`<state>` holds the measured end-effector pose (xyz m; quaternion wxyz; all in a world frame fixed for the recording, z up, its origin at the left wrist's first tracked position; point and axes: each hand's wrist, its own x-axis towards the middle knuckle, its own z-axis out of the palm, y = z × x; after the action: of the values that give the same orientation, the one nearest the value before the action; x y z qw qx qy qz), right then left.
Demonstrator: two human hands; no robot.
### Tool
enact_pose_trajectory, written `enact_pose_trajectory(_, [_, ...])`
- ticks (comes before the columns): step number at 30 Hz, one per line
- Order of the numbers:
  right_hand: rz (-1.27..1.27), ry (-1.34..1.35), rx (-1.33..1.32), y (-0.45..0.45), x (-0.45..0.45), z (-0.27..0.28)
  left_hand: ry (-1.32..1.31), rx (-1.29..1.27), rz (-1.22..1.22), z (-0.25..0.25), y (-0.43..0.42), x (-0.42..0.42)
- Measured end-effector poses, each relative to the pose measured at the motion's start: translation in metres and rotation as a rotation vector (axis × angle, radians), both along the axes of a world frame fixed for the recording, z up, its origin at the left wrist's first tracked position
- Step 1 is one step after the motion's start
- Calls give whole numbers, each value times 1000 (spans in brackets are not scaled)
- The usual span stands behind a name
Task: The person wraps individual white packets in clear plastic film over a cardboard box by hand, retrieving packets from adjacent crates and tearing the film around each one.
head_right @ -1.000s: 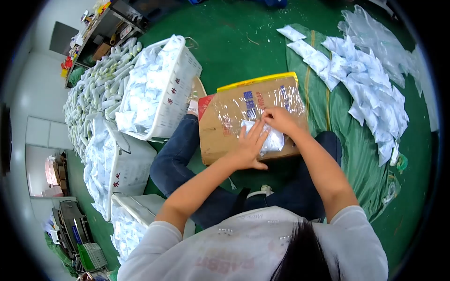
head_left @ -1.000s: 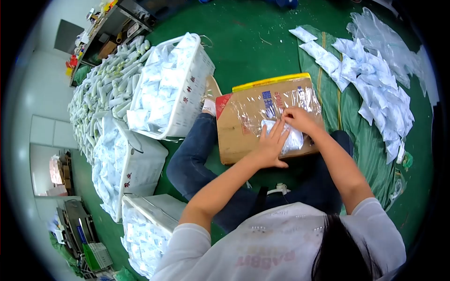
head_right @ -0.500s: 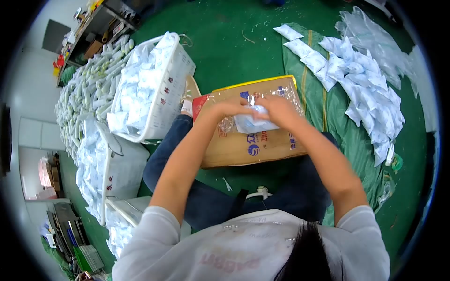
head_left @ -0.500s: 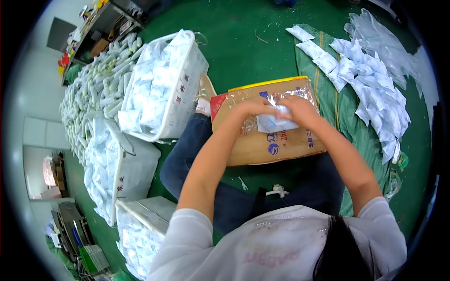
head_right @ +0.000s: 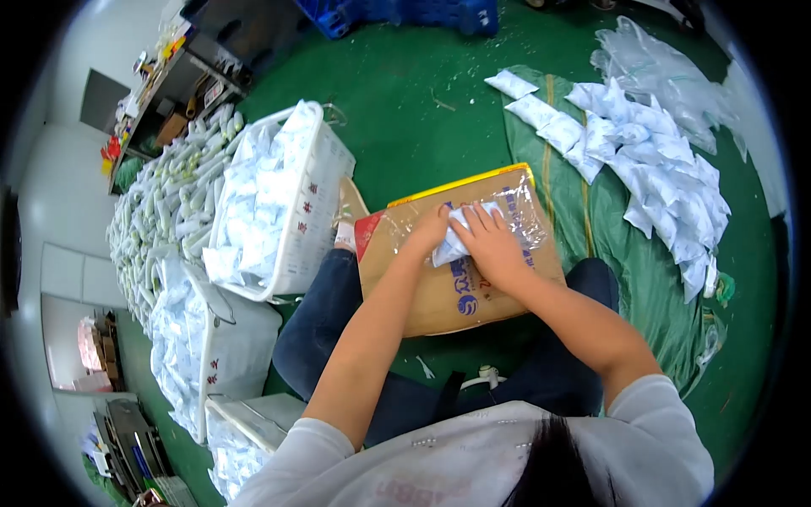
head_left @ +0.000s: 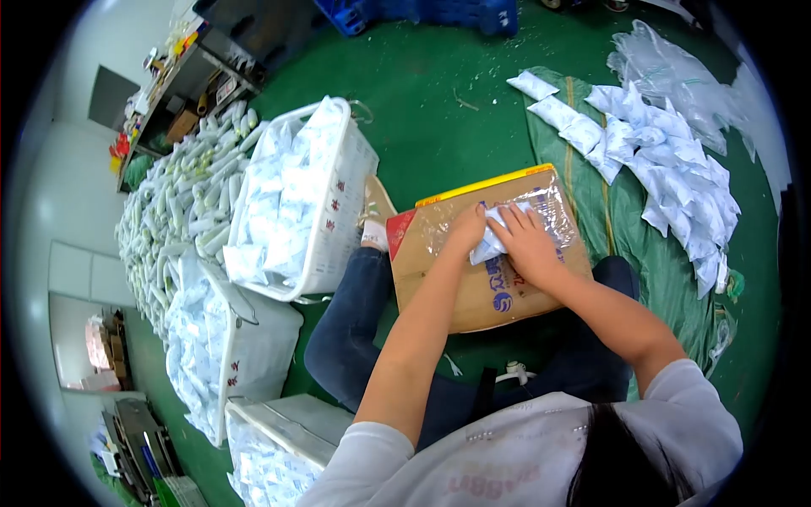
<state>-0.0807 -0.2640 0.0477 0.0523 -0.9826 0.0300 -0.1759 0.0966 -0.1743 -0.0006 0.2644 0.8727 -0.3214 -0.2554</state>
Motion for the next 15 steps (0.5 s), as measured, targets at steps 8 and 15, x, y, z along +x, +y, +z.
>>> enact_pose_trajectory(8, [156,434,117,-12,4,50,-359,237,-184,72,7,-15])
enact_pose_trajectory(15, [294,595,307,15,-60,75,-555,-53,-401,18,38,-88])
